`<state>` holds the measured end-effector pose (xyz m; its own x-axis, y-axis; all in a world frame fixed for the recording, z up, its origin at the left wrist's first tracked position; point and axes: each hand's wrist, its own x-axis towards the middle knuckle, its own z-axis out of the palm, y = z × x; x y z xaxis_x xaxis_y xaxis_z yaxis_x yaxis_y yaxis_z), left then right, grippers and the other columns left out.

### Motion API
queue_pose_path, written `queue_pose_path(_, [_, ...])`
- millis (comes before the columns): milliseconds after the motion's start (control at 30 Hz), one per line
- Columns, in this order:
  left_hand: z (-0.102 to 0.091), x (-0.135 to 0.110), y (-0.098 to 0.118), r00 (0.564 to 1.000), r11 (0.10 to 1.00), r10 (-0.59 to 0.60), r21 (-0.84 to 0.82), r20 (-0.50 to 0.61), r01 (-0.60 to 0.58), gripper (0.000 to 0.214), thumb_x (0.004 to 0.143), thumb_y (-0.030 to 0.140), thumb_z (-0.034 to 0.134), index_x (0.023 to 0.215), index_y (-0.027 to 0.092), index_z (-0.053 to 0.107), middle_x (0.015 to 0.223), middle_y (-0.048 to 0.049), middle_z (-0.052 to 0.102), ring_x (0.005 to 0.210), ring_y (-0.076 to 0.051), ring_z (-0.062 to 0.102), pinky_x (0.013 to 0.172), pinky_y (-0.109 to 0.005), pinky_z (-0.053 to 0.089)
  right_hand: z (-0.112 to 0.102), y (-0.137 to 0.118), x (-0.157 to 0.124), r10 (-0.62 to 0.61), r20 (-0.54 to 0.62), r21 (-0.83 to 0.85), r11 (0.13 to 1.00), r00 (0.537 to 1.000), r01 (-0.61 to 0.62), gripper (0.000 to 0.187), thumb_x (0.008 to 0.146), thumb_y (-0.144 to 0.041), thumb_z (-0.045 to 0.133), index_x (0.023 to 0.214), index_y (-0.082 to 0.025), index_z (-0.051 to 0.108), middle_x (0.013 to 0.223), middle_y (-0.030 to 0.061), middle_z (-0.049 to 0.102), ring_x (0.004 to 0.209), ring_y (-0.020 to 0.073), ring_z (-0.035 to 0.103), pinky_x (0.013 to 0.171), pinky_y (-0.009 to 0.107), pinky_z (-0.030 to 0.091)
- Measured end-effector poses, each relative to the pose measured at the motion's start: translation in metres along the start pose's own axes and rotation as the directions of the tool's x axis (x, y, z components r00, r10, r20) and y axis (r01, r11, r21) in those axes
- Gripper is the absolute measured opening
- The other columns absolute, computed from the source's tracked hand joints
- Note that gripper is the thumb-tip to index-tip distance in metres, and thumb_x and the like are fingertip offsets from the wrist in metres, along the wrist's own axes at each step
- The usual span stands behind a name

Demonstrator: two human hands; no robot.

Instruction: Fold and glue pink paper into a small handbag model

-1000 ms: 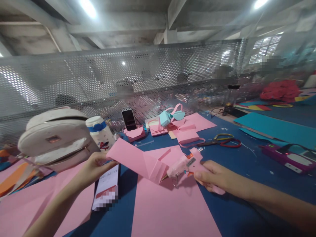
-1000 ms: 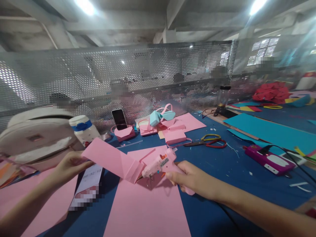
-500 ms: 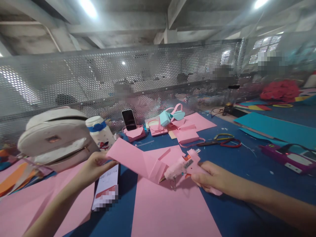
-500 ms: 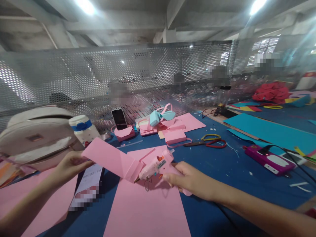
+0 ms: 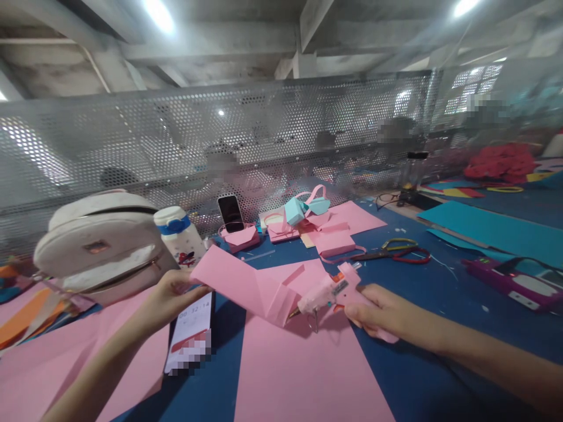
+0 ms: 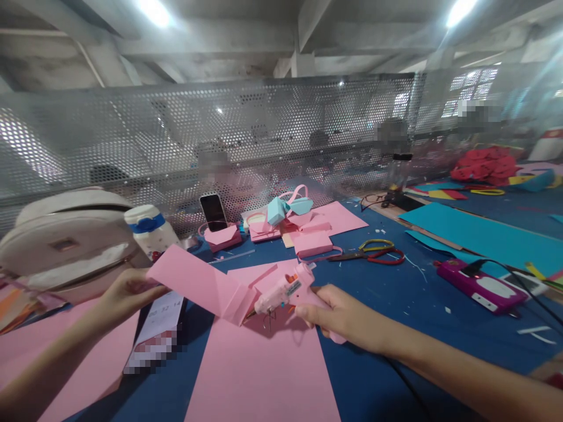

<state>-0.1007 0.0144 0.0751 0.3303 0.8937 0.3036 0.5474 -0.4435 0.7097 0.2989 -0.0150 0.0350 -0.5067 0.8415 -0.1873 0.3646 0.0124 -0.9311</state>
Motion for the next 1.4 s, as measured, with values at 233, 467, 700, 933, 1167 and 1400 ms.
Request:
queue_pose_path(233, [0.001, 0.001, 0.002, 1.000, 1.000, 0.005, 0.003, -0.011, -0.005, 0.020, 0.074, 0.038, 0.077, 0.084, 0.021, 0.083, 0.080, -0.0066, 0.079, 0.077, -0.026, 0.071, 0.071, -0.029, 0.055, -0.005, 0.008, 0.002, -0.001, -0.005, 0.039, 0.999, 1.000, 0.001, 0.060, 0.079, -0.076, 0.054, 0.062, -0.019, 0.043, 0.052, -0.0055, 0.040, 0.046, 0.0071, 0.034, 0.045, 0.023, 0.022])
queue_pose_path(467, [0.001, 0.001, 0.004, 1.000, 1.000, 0.009, 0.002, -0.013, -0.009, 0.021, 0.074, 0.039, 0.078, 0.083, 0.021, 0.083, 0.078, -0.0067, 0.079, 0.074, -0.025, 0.070, 0.068, -0.028, 0.055, -0.011, 0.008, 0.001, -0.010, -0.028, 0.054, 0.998, 1.000, 0.012, 0.058, 0.080, -0.074, 0.055, 0.061, -0.020, 0.044, 0.047, -0.0064, 0.038, 0.044, 0.0073, 0.032, 0.044, 0.023, 0.019])
queue_pose_path(700, [0.000, -0.001, 0.000, 1.000, 1.000, 0.013, -0.011, 0.005, -0.013, 0.018, 0.076, 0.037, 0.076, 0.088, 0.024, 0.083, 0.081, -0.0054, 0.079, 0.070, -0.022, 0.070, 0.072, -0.029, 0.055, -0.014, 0.005, -0.002, -0.009, -0.041, 0.034, 0.999, 0.999, 0.010, 0.061, 0.079, -0.076, 0.054, 0.057, -0.020, 0.041, 0.045, -0.0062, 0.037, 0.044, 0.0073, 0.033, 0.045, 0.024, 0.022])
queue_pose_path(933, [-0.001, 0.000, -0.001, 1.000, 1.000, 0.019, -0.008, -0.002, -0.019, 0.020, 0.078, 0.038, 0.075, 0.087, 0.022, 0.083, 0.082, -0.0074, 0.080, 0.075, -0.024, 0.071, 0.071, -0.029, 0.055, -0.014, 0.003, -0.004, 0.024, -0.074, 0.018, 1.000, 0.997, -0.023, 0.060, 0.077, -0.078, 0.053, 0.062, -0.020, 0.045, 0.051, -0.0054, 0.039, 0.047, 0.0080, 0.034, 0.047, 0.024, 0.024])
queue_pose_path(1167, [0.000, 0.001, 0.000, 1.000, 1.000, 0.028, -0.015, 0.000, -0.028, 0.018, 0.076, 0.035, 0.077, 0.088, 0.023, 0.083, 0.080, -0.0054, 0.079, 0.072, -0.022, 0.070, 0.069, -0.026, 0.055, -0.011, 0.007, -0.013, 0.092, -0.243, -0.164, 0.977, 0.966, -0.134, 0.059, 0.074, -0.076, 0.057, 0.078, -0.017, 0.056, 0.067, -0.0007, 0.050, 0.058, 0.0131, 0.045, 0.053, 0.026, 0.037])
queue_pose_path(1400, [-0.001, 0.001, -0.004, 0.999, 0.999, 0.034, -0.016, -0.011, -0.034, 0.017, 0.077, 0.032, 0.075, 0.088, 0.022, 0.083, 0.079, -0.0049, 0.079, 0.076, -0.023, 0.071, 0.069, -0.025, 0.054, -0.016, 0.003, -0.017, 0.022, -0.316, -0.272, 0.956, 0.949, -0.113, 0.055, 0.078, -0.068, 0.057, 0.093, -0.015, 0.064, 0.074, 0.0016, 0.057, 0.060, 0.0149, 0.049, 0.052, 0.025, 0.040])
